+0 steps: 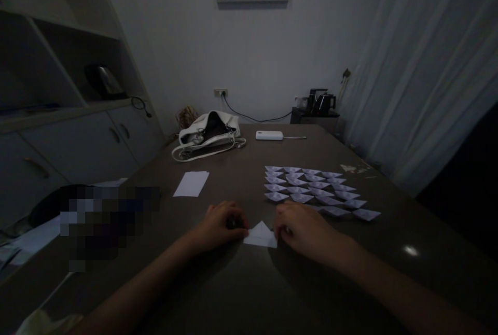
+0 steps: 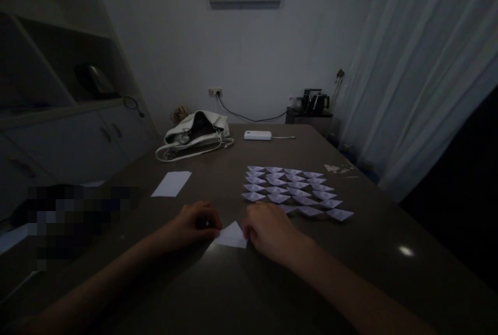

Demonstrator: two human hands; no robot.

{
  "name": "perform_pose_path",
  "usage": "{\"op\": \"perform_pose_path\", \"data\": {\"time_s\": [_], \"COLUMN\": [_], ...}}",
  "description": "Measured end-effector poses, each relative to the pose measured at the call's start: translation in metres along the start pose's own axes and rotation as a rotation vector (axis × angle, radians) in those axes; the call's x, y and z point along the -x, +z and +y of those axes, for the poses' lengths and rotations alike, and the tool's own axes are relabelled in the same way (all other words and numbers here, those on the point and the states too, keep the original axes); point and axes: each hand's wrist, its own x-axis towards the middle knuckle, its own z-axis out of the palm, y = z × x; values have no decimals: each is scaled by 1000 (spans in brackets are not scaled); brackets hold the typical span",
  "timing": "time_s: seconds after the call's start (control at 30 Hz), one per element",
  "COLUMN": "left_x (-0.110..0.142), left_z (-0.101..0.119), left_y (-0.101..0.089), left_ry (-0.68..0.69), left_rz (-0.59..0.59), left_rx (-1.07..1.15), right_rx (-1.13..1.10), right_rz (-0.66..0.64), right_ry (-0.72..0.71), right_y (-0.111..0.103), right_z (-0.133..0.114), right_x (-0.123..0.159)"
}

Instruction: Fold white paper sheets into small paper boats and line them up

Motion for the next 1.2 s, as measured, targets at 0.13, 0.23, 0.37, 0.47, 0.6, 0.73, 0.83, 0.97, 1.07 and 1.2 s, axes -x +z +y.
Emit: {"op": "perform_pose_path", "data": {"time_s": [0.13,0.23,0.37,0.47,0.6,0.73,0.83,0.97,1.07,1.2], "left_x": [0,0,1,1,2,2,1,-2,-3,-2], "left_z": [-1,-3,-5,-4,-2,-2,-6,-18,-31,-48], "left_y": [0,1,2,1,-1,0,-1,-9,-19,-30], "left_ry": [-7,-4,-4,-4,-11,-32,3,24,-30,-74], "left_rz": [2,20,32,19,16,15,22,66,154,282], "left_rx": [2,4,-2,-10,-14,-14,5,37,-59,-223], "right_rx": [3,2,23,2,55,101,90,88,50,42], "right_rz": [104,98,-39,-52,-105,-125,-147,-172,-137,-96], "right_ry": [-150,-224,-284,-260,-219,-204,-219,-218,-218,-257], "right_y": [7,11,19,23,17,7,3,2,4,10], "right_z": [-4,-7,-9,-10,-9,-6,-7,-8,-7,-5], "right_x": [-3,-4,-3,-2,-3,-4,-4,-3,-2,-1]}}
